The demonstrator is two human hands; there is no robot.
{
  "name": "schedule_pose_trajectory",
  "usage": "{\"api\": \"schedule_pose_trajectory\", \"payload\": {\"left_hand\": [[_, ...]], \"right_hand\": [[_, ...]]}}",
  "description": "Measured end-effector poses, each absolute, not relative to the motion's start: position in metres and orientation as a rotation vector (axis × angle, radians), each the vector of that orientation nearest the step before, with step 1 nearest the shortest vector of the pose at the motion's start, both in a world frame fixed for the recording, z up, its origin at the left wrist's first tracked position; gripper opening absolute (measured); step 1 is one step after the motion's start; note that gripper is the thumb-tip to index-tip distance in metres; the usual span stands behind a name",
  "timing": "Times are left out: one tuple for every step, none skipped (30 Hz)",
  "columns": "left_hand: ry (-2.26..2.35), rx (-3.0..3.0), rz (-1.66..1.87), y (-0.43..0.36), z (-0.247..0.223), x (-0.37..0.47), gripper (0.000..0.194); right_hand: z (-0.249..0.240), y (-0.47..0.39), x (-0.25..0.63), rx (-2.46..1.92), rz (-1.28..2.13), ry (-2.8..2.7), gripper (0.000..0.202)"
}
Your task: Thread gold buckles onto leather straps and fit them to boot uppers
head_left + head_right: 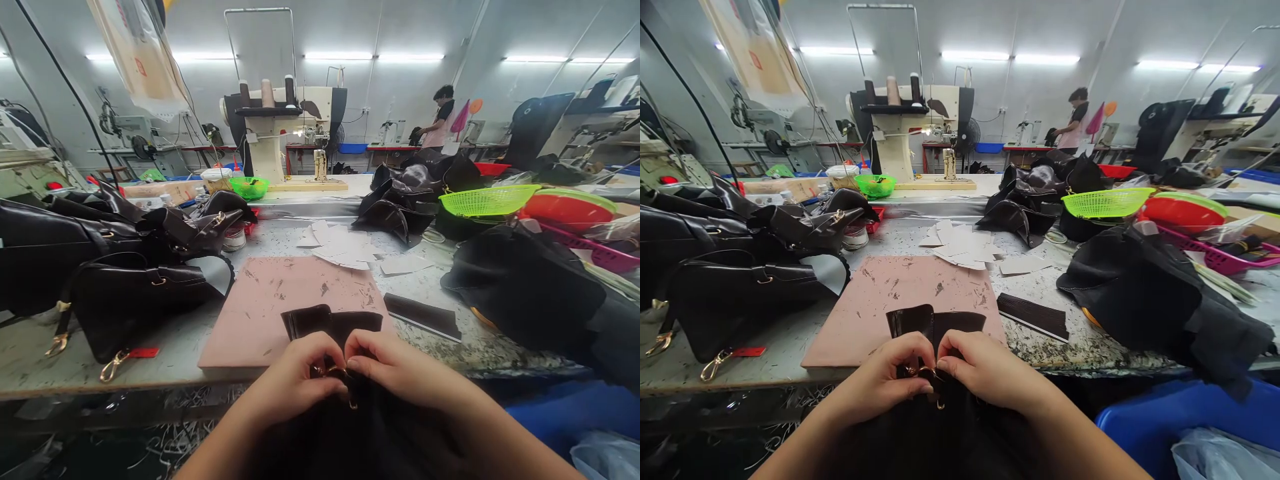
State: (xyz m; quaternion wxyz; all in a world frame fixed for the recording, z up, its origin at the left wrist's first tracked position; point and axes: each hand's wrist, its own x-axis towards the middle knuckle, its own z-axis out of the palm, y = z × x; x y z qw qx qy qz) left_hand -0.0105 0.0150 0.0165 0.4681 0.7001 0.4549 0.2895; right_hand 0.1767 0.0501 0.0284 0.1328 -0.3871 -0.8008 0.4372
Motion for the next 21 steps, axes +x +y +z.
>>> {"api": "schedule_pose_trajectory", "payload": {"left_hand": [[1.123,1.720,0.700,0.015,0.017,-0.011,0.012],[1.131,1.718,0.690,0.015,0.016,-0.011,0.011],[1.139,1.707,0.682,0.016,0.016,-0.012,0.010],[1.139,1.689,0.676,0.017,0.014,-0.013,0.010],[1.134,1.668,0.674,0.017,0.013,-0.014,0.009],[1.127,1.649,0.673,0.018,0.011,-0.015,0.009],[1.121,1.636,0.674,0.019,0.010,-0.016,0.008],[1.115,1.639,0.677,0.019,0.010,-0.017,0.008],[1.112,1.658,0.681,0.020,0.010,-0.018,0.009],[1.112,1.690,0.686,0.020,0.010,-0.019,0.009],[1.111,1.731,0.691,0.021,0.012,-0.019,0.010],[1.107,1.774,0.698,0.021,0.013,-0.019,0.010],[1.102,1.821,0.703,0.021,0.014,-0.020,0.010],[1.098,1.883,0.703,0.020,0.015,-0.020,0.010],[1.092,1.959,0.697,0.020,0.016,-0.020,0.010],[1.090,2.042,0.698,0.019,0.015,-0.019,0.011],[1.105,2.117,0.713,0.017,0.014,-0.019,0.014],[1.146,2.178,0.752,0.015,0.012,-0.018,0.016],[1.215,2.225,0.807,0.012,0.009,-0.017,0.016],[1.303,2.261,0.858,0.009,0.006,-0.015,0.012],[1.395,2.287,0.878,0.006,0.002,-0.013,0.006]], "right_hand": [[0.029,0.052,0.177,-1.100,1.314,-2.323,0.013],[0.030,0.055,0.178,-1.077,1.366,-2.315,0.015],[0.031,0.056,0.179,-1.061,1.416,-2.300,0.015],[0.031,0.058,0.180,-1.049,1.461,-2.279,0.015],[0.031,0.060,0.181,-1.041,1.503,-2.251,0.014],[0.030,0.062,0.182,-1.026,1.545,-2.220,0.013],[0.030,0.063,0.182,-1.009,1.581,-2.190,0.012],[0.029,0.064,0.181,-0.996,1.608,-2.161,0.012],[0.029,0.064,0.181,-0.989,1.628,-2.132,0.012],[0.028,0.064,0.179,-0.991,1.640,-2.105,0.011],[0.028,0.063,0.178,-0.999,1.648,-2.082,0.011],[0.028,0.063,0.177,-1.010,1.647,-2.068,0.011],[0.028,0.061,0.175,-1.025,1.636,-2.073,0.013],[0.029,0.060,0.174,-1.042,1.609,-2.100,0.014],[0.029,0.059,0.174,-1.062,1.563,-2.144,0.015],[0.030,0.059,0.174,-1.082,1.510,-2.194,0.015],[0.031,0.059,0.174,-1.097,1.464,-2.237,0.015],[0.031,0.059,0.175,-1.106,1.437,-2.261,0.015],[0.032,0.060,0.176,-1.107,1.441,-2.260,0.014],[0.032,0.061,0.177,-1.102,1.473,-2.242,0.013],[0.032,0.061,0.177,-1.095,1.522,-2.212,0.013]]}}
